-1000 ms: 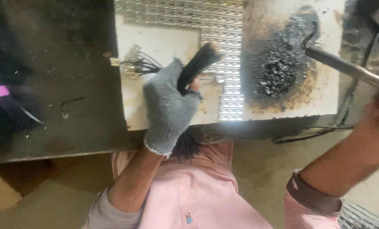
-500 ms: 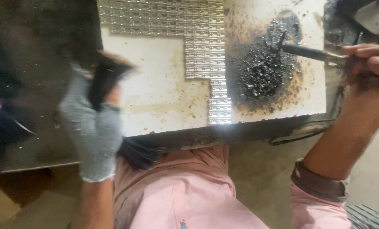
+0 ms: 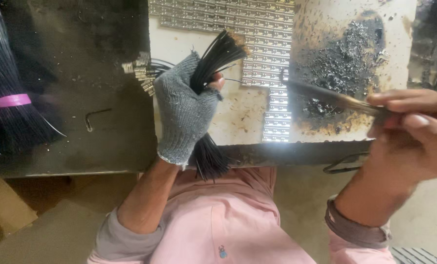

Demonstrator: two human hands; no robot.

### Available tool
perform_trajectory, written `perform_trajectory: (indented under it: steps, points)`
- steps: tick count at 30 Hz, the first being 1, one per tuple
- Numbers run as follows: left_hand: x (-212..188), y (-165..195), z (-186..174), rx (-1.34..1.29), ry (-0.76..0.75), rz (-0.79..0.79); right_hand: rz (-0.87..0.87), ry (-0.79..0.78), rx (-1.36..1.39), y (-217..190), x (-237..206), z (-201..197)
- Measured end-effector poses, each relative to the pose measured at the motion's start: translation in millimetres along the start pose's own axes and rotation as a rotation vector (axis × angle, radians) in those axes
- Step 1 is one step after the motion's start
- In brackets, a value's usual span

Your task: The person holds a bundle of black wires in the left hand and uses a soldering iron in the right hand to apply solder to the wire ends. The person repeatedly dips the wire ends into a solder pool on the work surface and places the coated wires onto a metal grid.

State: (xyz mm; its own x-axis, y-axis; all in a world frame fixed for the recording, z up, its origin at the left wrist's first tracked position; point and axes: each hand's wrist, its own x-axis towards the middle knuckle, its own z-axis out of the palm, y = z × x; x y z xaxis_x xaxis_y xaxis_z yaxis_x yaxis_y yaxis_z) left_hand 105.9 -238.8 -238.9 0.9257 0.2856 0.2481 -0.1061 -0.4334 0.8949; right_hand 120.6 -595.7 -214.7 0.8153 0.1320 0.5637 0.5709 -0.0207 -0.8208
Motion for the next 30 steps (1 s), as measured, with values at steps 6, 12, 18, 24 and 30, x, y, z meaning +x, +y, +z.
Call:
perform_trajectory:
  steps: [6,12,18,24,30]
  points:
    - [-3.8,-3.6,0.9,-0.001,0.035,-0.019,0.037,-0.110,-0.034,-20.6,37.5,62.6]
    - [-3.8,2.7,-2.2,0.017,0.034,-0.027,0.256,-0.078,-0.050,-30.2,40.0,78.8]
    - [-2.9,0.3,-2.0,0.001,0.016,-0.026,0.327,-0.222,-0.087,-47.0,62.2,93.1]
    - [-5.1,1.4,-2.3,0.007,-0.001,-0.057,0.176,-0.448,-0.421,-68.0,81.1,110.9]
    - [-2.6,-5.1,2.9,0.010,0.011,-0.052,0.222,-0.121,0.038,-25.8,59.9,68.6]
